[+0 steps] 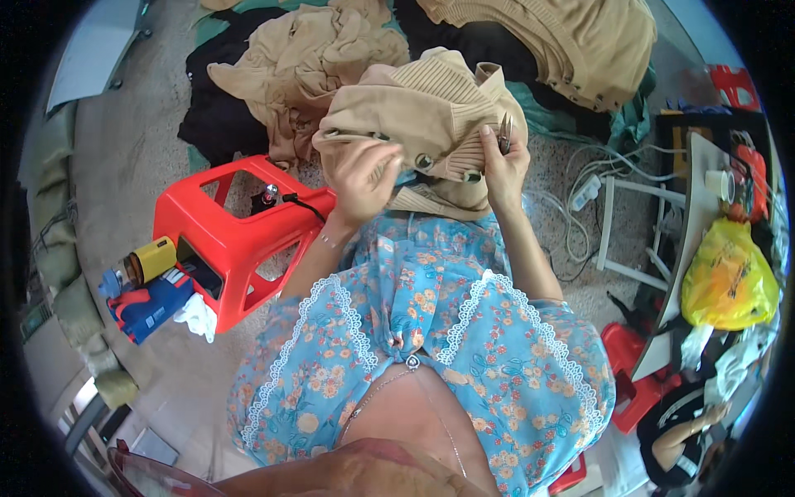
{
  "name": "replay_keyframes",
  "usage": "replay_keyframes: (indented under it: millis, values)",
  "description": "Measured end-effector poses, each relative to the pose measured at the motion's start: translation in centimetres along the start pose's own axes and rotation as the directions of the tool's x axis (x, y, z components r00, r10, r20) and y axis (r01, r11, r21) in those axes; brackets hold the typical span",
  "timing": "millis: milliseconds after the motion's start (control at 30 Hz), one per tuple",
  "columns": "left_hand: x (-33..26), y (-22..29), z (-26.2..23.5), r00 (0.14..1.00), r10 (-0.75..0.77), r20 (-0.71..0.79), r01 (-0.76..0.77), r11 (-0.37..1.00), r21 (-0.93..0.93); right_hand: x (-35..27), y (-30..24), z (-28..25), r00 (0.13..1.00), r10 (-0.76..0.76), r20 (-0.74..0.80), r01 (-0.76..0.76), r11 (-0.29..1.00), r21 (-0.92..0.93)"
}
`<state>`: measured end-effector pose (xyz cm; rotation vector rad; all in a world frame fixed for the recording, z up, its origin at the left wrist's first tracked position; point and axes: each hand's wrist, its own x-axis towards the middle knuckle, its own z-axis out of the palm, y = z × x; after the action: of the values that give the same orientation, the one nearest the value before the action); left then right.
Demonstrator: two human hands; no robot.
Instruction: Inspecting beige knitted sweaters and using thread snips to trim loose threads.
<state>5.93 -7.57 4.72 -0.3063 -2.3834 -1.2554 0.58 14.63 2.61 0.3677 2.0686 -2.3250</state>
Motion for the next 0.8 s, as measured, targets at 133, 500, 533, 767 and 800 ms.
replay_keyframes:
  millis: [133, 500, 533, 767, 800]
  values:
    - [1.0, 0.1, 3.7, 0.971, -0.084, 0.223, 0.068, 0.995, 0.076, -0.7, 1.9, -0.4, 0.963, -0.229, -0.142, 0.19, 0.95, -0.249]
    - [-3.1, -2.5, 6.4, 0.955, -0.214, 0.206, 0.225, 0.974, -0.032, 0.0, 4.4, -1.9, 0.937, -0.341, -0.078, 0.216, 0.74, -0.637]
    - [-3.3, -2.5, 6.6, 0.96, -0.228, 0.165, 0.239, 0.97, -0.052, 0.3, 4.4, -2.0, 0.937, -0.347, -0.047, 0.236, 0.726, -0.645]
    - [-4.1, -1.9, 6.6, 0.954, -0.273, 0.122, 0.278, 0.96, -0.03, 1.2, 6.5, -2.3, 0.935, -0.353, 0.009, 0.277, 0.718, -0.638]
    - [-4.1, -1.9, 6.4, 0.955, -0.271, 0.122, 0.276, 0.961, -0.024, 1.3, 6.7, -2.2, 0.941, -0.337, 0.007, 0.257, 0.702, -0.664]
